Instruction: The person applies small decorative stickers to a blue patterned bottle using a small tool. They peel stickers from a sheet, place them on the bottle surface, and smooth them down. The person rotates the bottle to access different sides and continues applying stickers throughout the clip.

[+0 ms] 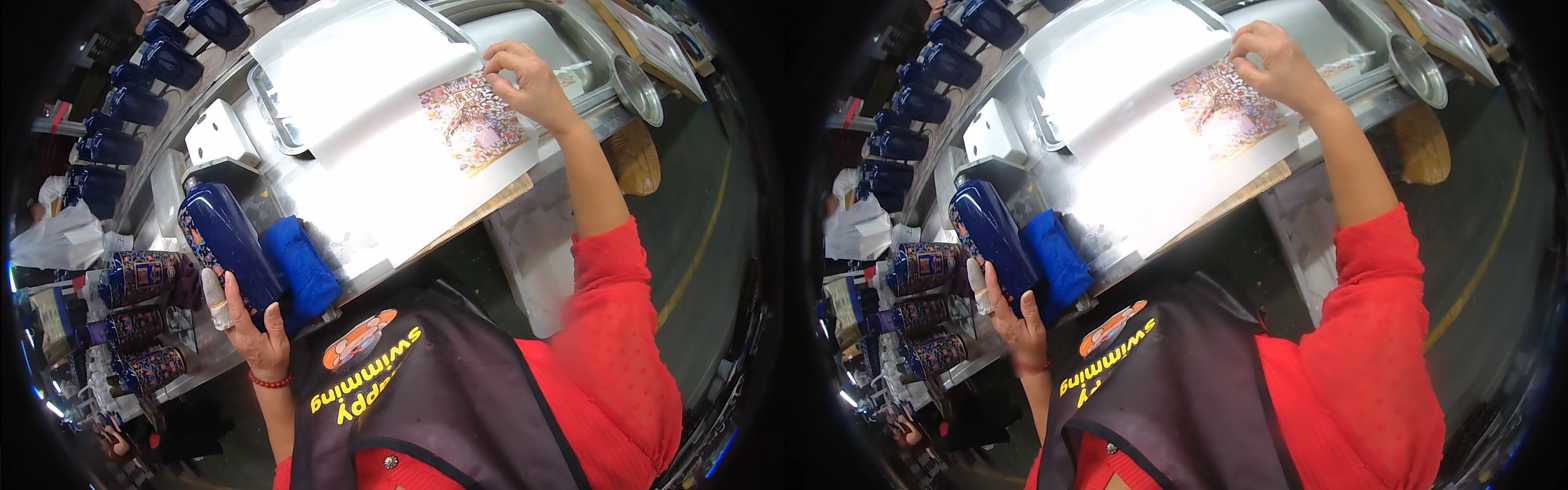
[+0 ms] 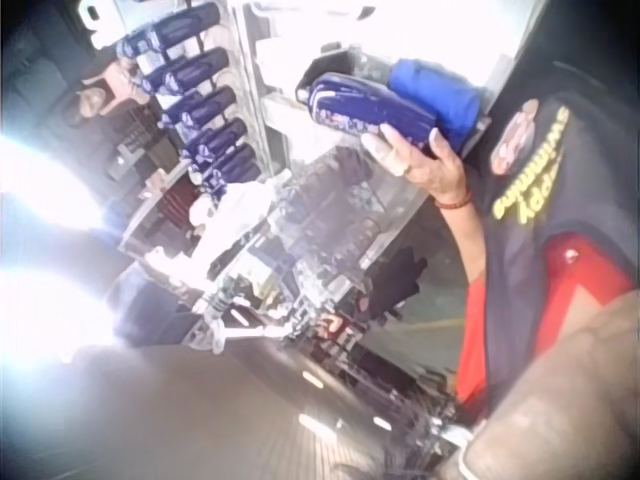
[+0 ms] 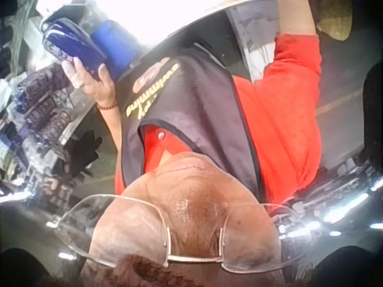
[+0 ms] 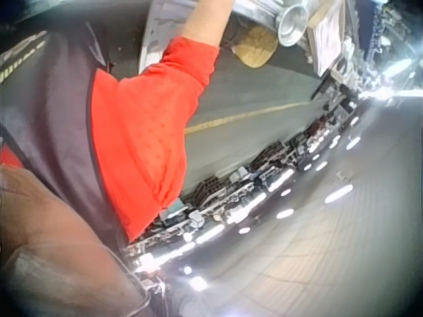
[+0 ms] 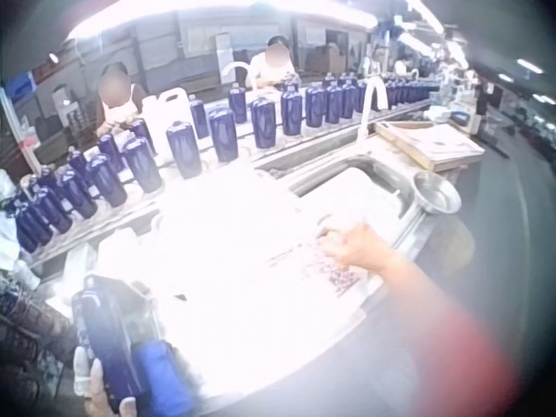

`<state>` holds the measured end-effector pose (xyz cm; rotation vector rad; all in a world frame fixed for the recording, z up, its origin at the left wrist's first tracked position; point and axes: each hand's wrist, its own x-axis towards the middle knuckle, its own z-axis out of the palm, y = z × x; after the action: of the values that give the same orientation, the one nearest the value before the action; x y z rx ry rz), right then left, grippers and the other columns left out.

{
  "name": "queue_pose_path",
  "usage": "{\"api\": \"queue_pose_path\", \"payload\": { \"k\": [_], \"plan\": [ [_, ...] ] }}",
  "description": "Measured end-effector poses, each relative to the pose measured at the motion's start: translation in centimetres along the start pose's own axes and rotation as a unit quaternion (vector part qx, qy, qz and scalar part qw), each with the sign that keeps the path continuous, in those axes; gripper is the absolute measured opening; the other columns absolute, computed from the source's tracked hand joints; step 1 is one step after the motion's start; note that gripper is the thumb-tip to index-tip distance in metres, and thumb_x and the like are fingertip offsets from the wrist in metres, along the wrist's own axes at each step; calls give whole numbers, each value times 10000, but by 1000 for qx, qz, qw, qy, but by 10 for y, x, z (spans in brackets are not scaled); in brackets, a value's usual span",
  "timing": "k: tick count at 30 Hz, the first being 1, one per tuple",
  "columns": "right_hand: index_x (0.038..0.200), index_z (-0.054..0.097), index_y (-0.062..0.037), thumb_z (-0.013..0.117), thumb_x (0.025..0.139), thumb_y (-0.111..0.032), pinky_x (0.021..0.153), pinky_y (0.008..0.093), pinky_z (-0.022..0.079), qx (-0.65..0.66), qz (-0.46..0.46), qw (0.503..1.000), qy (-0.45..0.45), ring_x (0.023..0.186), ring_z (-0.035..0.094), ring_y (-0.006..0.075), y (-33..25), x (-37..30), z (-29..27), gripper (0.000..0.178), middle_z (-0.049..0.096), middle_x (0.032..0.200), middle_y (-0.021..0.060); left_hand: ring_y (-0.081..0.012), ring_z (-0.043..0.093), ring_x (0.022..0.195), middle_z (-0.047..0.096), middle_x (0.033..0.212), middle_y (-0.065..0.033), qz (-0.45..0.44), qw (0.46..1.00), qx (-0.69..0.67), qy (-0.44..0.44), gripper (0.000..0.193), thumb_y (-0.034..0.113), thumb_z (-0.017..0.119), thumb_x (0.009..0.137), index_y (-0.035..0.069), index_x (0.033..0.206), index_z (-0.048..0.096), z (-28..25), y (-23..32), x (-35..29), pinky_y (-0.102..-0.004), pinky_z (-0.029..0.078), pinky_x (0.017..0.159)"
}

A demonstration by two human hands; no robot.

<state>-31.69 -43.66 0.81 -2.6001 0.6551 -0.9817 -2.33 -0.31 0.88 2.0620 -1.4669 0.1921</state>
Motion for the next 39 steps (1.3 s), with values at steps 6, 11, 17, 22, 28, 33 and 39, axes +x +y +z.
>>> {"api": "queue_pose_path", "payload": {
  "k": [6, 11, 17, 22, 28, 33, 39],
  "plan": [
    [980, 690, -24, 651, 969, -128, 799, 244, 488, 152, 107, 982, 12, 951, 610, 96, 33, 9, -21, 112, 680, 1127, 13, -457, 380, 1468, 349, 1592, -321, 15, 1000, 18, 6, 657, 323, 613, 1040, -58, 1536, 414, 0, 0, 1, -453, 379, 1151],
    [941, 724, -40, 715, 889, -222, 756, 345, 540, 144, 300, 941, 64, 753, 658, 194, 120, 14, -30, 190, 717, 861, 30, -470, 372, 1468, 351, 1590, -324, 19, 1000, 24, 7, 648, 324, 608, 1040, -54, 1532, 422, 0, 0, 2, -483, 337, 1181],
    [982, 775, -68, 663, 877, -269, 850, 459, 558, -248, 322, 908, -104, 924, 727, 365, 214, -10, 7, 253, 760, 971, 180, -487, 361, 1468, 353, 1589, -329, 20, 1000, 7, 7, 640, 311, 612, 1033, -49, 1529, 428, -1, -1, 2, -515, 299, 1197],
    [1054, 772, -91, 645, 886, -240, 934, 469, 542, -278, 356, 873, -184, 1041, 712, 375, 245, -16, 16, 258, 756, 1021, 193, -498, 356, 1467, 353, 1589, -333, 37, 999, 1, 12, 644, 319, 613, 1029, -44, 1528, 430, 1, -6, 1, -532, 289, 1199],
    [1295, 696, -115, 624, 943, -177, 1010, 471, 514, -274, 228, 922, -152, 1138, 648, 416, 238, 8, -14, 364, 669, 1226, 259, -440, 339, 1501, 307, 1628, -309, 52, 998, 44, 7, 675, 370, 568, 1058, -62, 1546, 394, 1, -9, 0, -445, 337, 1184],
    [1332, 677, -129, 663, 927, -227, 1089, 451, 467, -233, 199, 877, -370, 1277, 567, 389, 227, 29, -7, 417, 588, 1333, 251, -503, 371, 1455, 359, 1581, -340, 48, 999, 8, 22, 671, 362, 625, 1024, -38, 1527, 433, 3, -7, 3, -530, 303, 1187],
    [920, 689, -20, 792, 807, -321, 871, 426, 497, -155, 277, 853, -415, 1025, 620, 319, 263, 24, 10, 338, 658, 1054, 201, -481, 385, 1443, 418, 1556, -308, -2, 999, 34, 30, 878, 451, 756, 895, -28, 1542, 407, -8, -6, 2, -568, 206, 1221]
  ]
}}
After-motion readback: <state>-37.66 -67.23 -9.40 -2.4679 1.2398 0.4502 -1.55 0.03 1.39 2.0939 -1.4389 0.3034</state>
